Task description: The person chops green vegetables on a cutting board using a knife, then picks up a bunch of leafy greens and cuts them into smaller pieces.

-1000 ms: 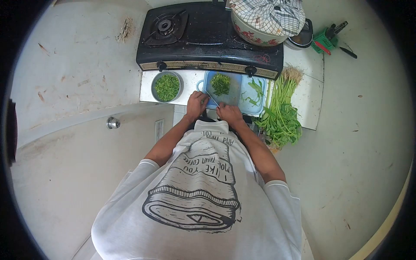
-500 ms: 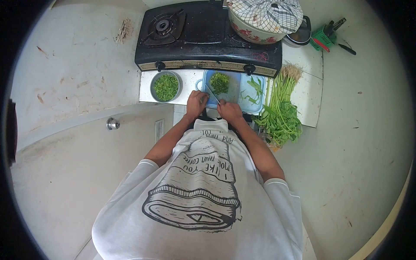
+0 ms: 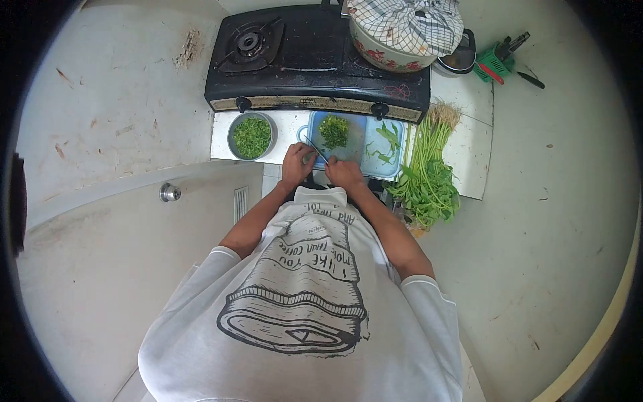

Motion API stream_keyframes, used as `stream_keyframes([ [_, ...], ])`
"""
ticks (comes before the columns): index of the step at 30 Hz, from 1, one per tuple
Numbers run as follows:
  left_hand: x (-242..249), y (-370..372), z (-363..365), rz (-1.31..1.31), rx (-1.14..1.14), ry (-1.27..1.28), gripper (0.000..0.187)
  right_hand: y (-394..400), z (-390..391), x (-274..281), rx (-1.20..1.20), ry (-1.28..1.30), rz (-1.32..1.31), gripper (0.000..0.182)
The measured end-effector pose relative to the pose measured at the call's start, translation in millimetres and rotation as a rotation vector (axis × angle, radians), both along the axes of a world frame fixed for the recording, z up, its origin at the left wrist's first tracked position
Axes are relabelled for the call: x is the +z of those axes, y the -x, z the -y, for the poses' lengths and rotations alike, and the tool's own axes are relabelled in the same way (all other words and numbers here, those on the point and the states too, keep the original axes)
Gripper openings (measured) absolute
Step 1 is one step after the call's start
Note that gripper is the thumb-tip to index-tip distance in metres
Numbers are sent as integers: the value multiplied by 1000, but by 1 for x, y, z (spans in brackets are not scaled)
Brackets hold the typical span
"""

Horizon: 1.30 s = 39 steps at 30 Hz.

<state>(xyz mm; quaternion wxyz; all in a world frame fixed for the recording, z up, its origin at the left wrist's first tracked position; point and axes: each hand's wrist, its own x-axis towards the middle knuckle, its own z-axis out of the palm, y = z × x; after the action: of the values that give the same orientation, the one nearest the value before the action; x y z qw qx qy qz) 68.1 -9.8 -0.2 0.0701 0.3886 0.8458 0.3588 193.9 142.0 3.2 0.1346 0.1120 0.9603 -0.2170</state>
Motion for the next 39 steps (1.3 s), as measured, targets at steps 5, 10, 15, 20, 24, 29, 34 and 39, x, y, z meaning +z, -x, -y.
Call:
stream_keyframes([
  [5,2,4,2,20,-31,-5,12,-7,-2,2,-31,12,-22,40],
  [10,-5,10,0,9,-57,14,11,-12,-7,2,-55,15,-42,40],
  [15,-2,12,-6,73,-23,45,9,-12,-7,5,-14,9,-55,39],
  [20,-3,9,-4,62,-14,44,9,-10,-4,6,-26,14,-30,39],
  [24,-3,8,-3,28,-24,22,10,-3,0,-9,-67,60,-40,40],
  [29,-1,10,0,11,-56,35,11,-4,-2,-7,-69,38,-53,41],
  [34,-3,8,0,17,-53,28,11,-11,-5,-3,-84,15,-44,40],
  [39,-5,9,1,14,-51,39,10,-11,-1,1,-33,-4,-33,37],
])
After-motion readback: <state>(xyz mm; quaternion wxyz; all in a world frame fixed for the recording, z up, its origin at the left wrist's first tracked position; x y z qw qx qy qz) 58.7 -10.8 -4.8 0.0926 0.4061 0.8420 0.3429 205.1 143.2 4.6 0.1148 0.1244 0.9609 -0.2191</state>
